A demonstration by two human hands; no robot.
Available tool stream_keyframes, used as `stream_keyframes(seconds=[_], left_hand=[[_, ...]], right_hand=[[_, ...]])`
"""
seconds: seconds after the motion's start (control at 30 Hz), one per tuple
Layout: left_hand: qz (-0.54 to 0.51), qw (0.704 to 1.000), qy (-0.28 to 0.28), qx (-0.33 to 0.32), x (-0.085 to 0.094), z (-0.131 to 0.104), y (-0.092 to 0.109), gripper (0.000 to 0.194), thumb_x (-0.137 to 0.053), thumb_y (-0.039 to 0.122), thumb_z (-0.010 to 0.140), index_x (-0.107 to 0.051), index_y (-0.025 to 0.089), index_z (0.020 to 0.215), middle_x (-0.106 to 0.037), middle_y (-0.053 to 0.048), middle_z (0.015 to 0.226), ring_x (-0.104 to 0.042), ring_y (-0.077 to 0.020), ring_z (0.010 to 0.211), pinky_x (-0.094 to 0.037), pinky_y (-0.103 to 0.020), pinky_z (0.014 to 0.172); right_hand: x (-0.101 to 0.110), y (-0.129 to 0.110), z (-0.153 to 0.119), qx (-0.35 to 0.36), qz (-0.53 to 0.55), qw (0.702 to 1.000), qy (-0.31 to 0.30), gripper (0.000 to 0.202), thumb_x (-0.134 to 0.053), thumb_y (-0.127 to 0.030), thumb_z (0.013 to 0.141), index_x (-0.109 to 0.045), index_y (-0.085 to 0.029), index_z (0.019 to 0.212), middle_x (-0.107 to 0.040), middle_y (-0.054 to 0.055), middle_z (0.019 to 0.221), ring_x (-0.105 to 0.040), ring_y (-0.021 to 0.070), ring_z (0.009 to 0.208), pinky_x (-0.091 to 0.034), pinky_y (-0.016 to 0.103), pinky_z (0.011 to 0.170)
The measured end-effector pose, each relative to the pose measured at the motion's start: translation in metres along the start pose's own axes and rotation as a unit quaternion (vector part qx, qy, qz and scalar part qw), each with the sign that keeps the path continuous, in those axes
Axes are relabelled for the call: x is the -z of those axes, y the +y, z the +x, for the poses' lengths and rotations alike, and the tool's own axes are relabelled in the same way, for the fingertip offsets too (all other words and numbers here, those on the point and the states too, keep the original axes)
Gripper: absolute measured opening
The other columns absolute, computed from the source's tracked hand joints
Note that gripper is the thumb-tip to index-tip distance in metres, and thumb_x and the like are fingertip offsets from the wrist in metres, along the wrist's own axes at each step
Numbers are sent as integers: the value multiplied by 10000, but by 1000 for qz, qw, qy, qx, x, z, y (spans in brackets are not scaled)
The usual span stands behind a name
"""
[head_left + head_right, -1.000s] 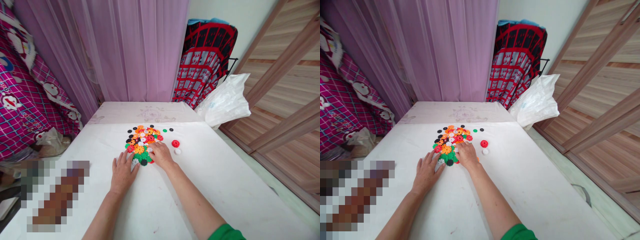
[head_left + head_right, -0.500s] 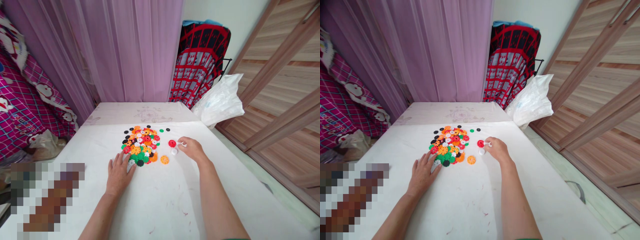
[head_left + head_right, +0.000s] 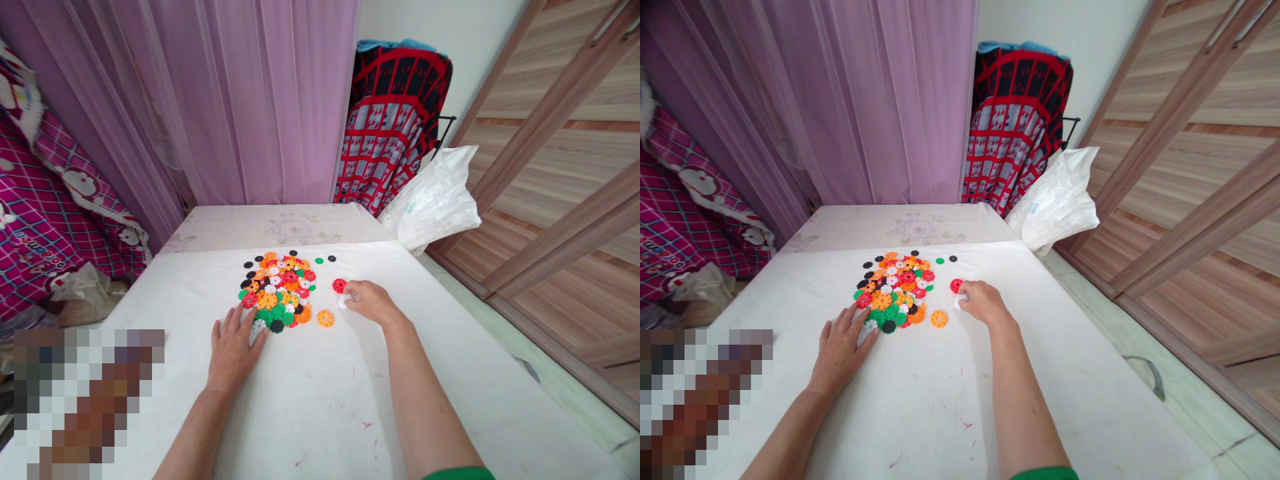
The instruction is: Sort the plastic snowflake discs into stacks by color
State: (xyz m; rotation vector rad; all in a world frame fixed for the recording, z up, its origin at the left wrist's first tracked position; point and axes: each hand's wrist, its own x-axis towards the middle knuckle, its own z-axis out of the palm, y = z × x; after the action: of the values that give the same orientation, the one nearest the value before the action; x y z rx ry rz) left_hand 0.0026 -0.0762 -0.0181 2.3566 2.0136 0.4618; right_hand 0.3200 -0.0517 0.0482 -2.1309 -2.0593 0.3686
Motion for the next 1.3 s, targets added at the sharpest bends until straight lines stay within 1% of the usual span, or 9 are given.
stream_keyframes(seconds=[0.27, 0.43, 0.57, 0.77, 0.93, 1.0, 1.07, 1.2, 1.3], left_hand=[[1, 1000, 1, -3, 0, 0, 0, 507, -398, 468, 912, -524, 218, 1334, -415, -135, 1489, -361, -319, 1375, -260, -578, 1110], [3, 1000, -4, -2, 2, 0, 1, 512, -390, 469, 916, -519, 213, 1341, -415, -137, 1490, -353, -316, 1381, -251, -569, 1119], [5, 1000, -11, 3, 2, 0, 2, 522, -386, 475, 916, -506, 214, 1352, -407, -131, 1497, -347, -312, 1385, -234, -566, 1128], [0, 1000, 0, 2, 3, -1, 4, 506, -397, 463, 914, -521, 211, 1335, -415, -133, 1492, -354, -311, 1382, -241, -567, 1125], [-19, 1000, 16, 0, 1, -1, 3, 540, -413, 438, 911, -459, 201, 1394, -414, -151, 1491, -368, -319, 1373, -267, -586, 1105], [-27, 999, 25, -21, 1, -1, 4, 538, -423, 421, 911, -446, 216, 1408, -395, -148, 1504, -361, -315, 1380, -284, -574, 1101], [-32, 997, 22, -69, 1, 0, 6, 506, -423, 410, 918, -466, 259, 1399, -373, -128, 1521, -346, -305, 1393, -288, -557, 1106], [-24, 987, 3, -160, 1, 1, 11, 425, -432, 425, 923, -538, 361, 1329, -381, -65, 1525, -334, -296, 1403, -235, -562, 1131], [-2, 989, -8, -149, -1, 1, 13, 428, -438, 457, 915, -549, 364, 1318, -398, -69, 1515, -349, -316, 1394, -219, -602, 1121]], right_hand=[[-2, 0, 0, 11, 7, 1000, 1, 220, -609, -262, 751, -703, -262, 950, -714, -6, 999, -629, 160, 901, -425, 222, 742], [4, -4, -1, 24, 1, 1000, 6, 202, -517, -206, 817, -698, -236, 902, -713, 0, 965, -623, 136, 834, -399, 218, 701], [-6, -31, 2, 43, -30, 998, 27, 236, -480, -198, 854, -695, -252, 935, -709, 2, 982, -615, 138, 873, -386, 224, 710], [-34, -82, 6, 54, -84, 995, -13, 285, -434, -218, 902, -717, -246, 918, -695, 59, 1007, -602, 190, 937, -408, 270, 735], [-41, -89, 9, 70, -75, 995, -9, 334, -423, -184, 905, -675, -280, 1102, -646, 72, 1090, -574, 208, 1009, -429, 293, 767], [-42, -88, 10, 56, -70, 996, -7, 368, -416, -155, 897, -643, -271, 1162, -633, 82, 1110, -573, 213, 1006, -435, 304, 772], [-43, -87, 10, 58, -59, 997, 3, 389, -404, -147, 898, -624, -273, 1193, -630, 79, 1113, -575, 211, 1004, -436, 306, 772], [-48, -91, 9, 91, -24, 995, 24, 348, -393, -241, 934, -630, -301, 1183, -639, 50, 1099, -576, 199, 1027, -428, 287, 782], [-52, -95, 8, 99, -13, 995, 22, 337, -431, -265, 918, -616, -300, 1198, -633, 47, 1122, -570, 196, 1044, -424, 283, 799]])
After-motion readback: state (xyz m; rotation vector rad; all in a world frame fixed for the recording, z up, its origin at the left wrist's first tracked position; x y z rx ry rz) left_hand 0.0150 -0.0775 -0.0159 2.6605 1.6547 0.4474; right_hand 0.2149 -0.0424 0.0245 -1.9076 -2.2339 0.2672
